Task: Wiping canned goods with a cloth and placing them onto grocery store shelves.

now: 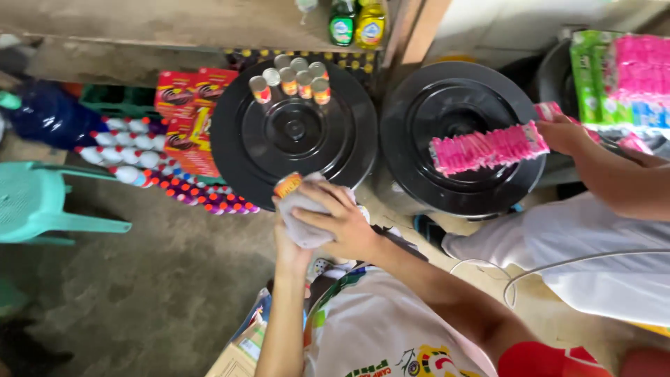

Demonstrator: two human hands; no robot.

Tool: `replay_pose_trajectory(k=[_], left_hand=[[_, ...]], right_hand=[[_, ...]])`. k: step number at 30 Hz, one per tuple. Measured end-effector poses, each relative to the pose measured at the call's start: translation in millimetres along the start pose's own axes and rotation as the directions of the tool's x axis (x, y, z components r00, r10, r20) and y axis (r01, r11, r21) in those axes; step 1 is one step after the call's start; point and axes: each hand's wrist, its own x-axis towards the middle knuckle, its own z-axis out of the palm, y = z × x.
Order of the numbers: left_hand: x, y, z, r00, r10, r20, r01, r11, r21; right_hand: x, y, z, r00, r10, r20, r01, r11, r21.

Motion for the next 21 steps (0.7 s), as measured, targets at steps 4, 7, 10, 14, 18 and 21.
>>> replay_pose_trajectory(k=[4, 7, 10, 14, 18, 21], left_hand=[[-2.0, 2.8, 8.8, 0.995, -0.087, -0.037, 0.086, 0.996, -0.027], [-8.4, 5.2, 21.1, 0.988, -0.150, 0.037, 0.152, 0.988, -0.042], [-10.9, 3.9, 18.4, 0.982, -0.160, 0.102, 0.167, 0.983, -0.071], [-4.4, 6.4, 27.1, 0.993, -0.006, 0.120, 0.007, 1.000, -0.004], [-2.3, 24.4, 54.1, 0.983, 0.087, 0.161, -0.084, 0.996, -0.023], [-6.6, 25.1, 51.3, 0.973, 0.121, 0.194, -0.115, 0.992, -0.042]], right_hand=[[-16.2, -2.8, -15.1, 0.996, -0.087, 0.007, 0.087, 0.994, 0.071], [-18.1, -3.1, -22.1, 0.995, -0.095, 0.023, 0.092, 0.991, 0.099], [-14.5, -13.1, -27.4, 0.994, -0.103, 0.027, 0.100, 0.990, 0.101], [-31.4, -24.8, -27.3, 0.989, -0.132, 0.061, 0.120, 0.978, 0.169], [-94.0, 4.4, 5.7, 0.947, 0.318, -0.039, -0.251, 0.811, 0.529], [-100.4, 25.2, 7.7, 0.689, 0.725, -0.015, -0.465, 0.458, 0.757]])
